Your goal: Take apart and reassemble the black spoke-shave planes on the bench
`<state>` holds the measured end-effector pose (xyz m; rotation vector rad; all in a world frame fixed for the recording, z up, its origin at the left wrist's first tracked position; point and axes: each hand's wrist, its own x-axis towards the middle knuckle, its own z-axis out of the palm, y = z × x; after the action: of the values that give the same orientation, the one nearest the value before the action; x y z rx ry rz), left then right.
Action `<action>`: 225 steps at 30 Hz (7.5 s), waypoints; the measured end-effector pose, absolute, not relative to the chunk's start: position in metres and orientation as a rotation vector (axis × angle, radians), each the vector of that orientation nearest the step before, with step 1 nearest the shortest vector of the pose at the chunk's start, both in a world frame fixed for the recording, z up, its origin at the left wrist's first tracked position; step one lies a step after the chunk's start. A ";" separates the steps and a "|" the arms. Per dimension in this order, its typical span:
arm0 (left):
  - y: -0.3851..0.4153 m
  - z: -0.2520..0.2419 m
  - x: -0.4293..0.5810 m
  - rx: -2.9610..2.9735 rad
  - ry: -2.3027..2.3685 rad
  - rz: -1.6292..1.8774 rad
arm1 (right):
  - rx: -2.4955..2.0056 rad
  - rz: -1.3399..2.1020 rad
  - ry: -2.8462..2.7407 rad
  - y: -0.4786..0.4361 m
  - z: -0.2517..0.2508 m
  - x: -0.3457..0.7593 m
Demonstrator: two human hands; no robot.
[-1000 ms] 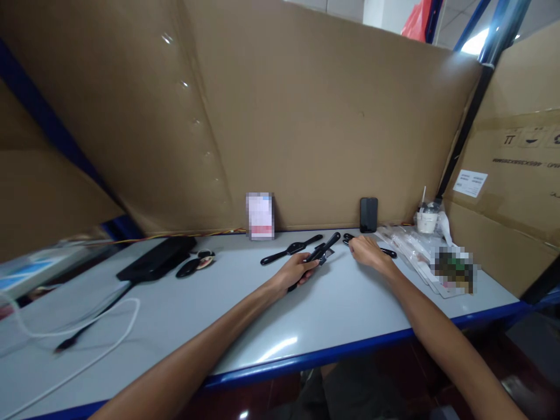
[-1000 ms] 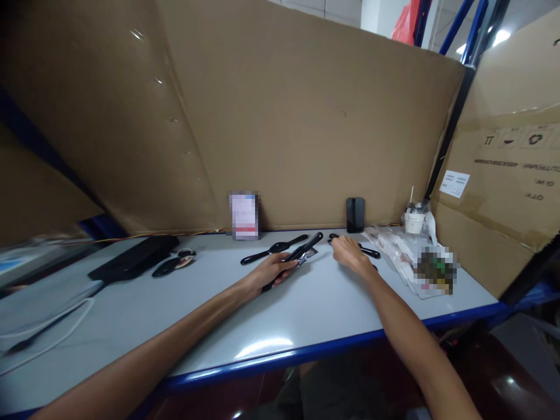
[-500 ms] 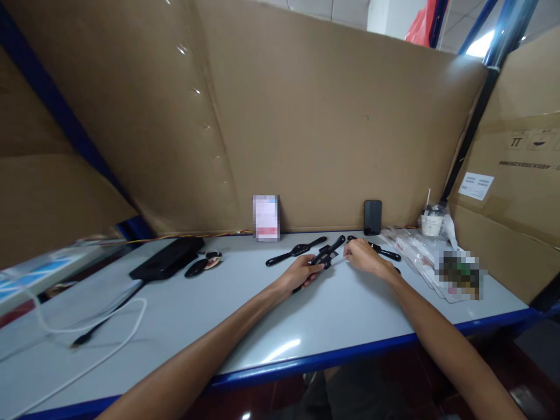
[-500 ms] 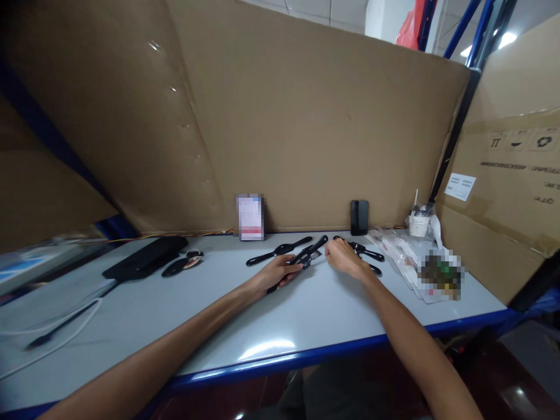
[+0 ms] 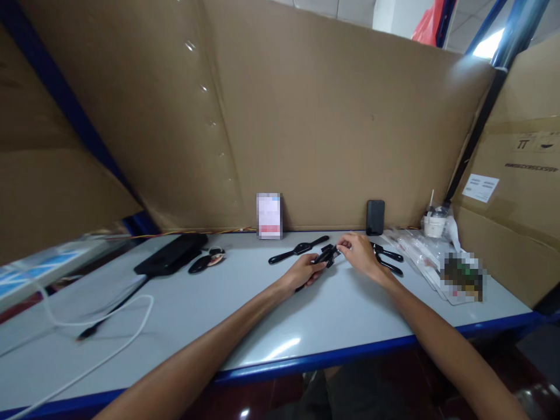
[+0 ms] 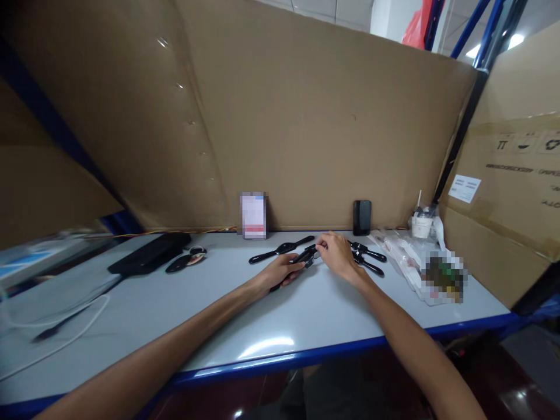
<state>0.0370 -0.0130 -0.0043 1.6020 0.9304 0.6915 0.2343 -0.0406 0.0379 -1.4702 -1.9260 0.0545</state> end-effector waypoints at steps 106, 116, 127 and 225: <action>0.000 0.010 0.020 1.492 0.791 0.363 | -1.460 0.483 -2.085 -0.036 0.026 0.223; 0.000 0.008 0.018 1.509 0.798 0.351 | -1.610 0.214 -2.116 -0.045 0.020 0.206; 0.003 0.009 0.016 1.518 0.787 0.300 | -1.475 0.415 -2.249 -0.041 0.036 0.229; 0.005 0.005 0.017 1.511 0.783 0.369 | -1.512 0.361 -2.065 -0.044 0.016 0.206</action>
<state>0.0171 0.0050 0.0055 1.5108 0.7832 0.3687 0.2062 -0.0438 0.0156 -1.5122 -2.0647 0.3612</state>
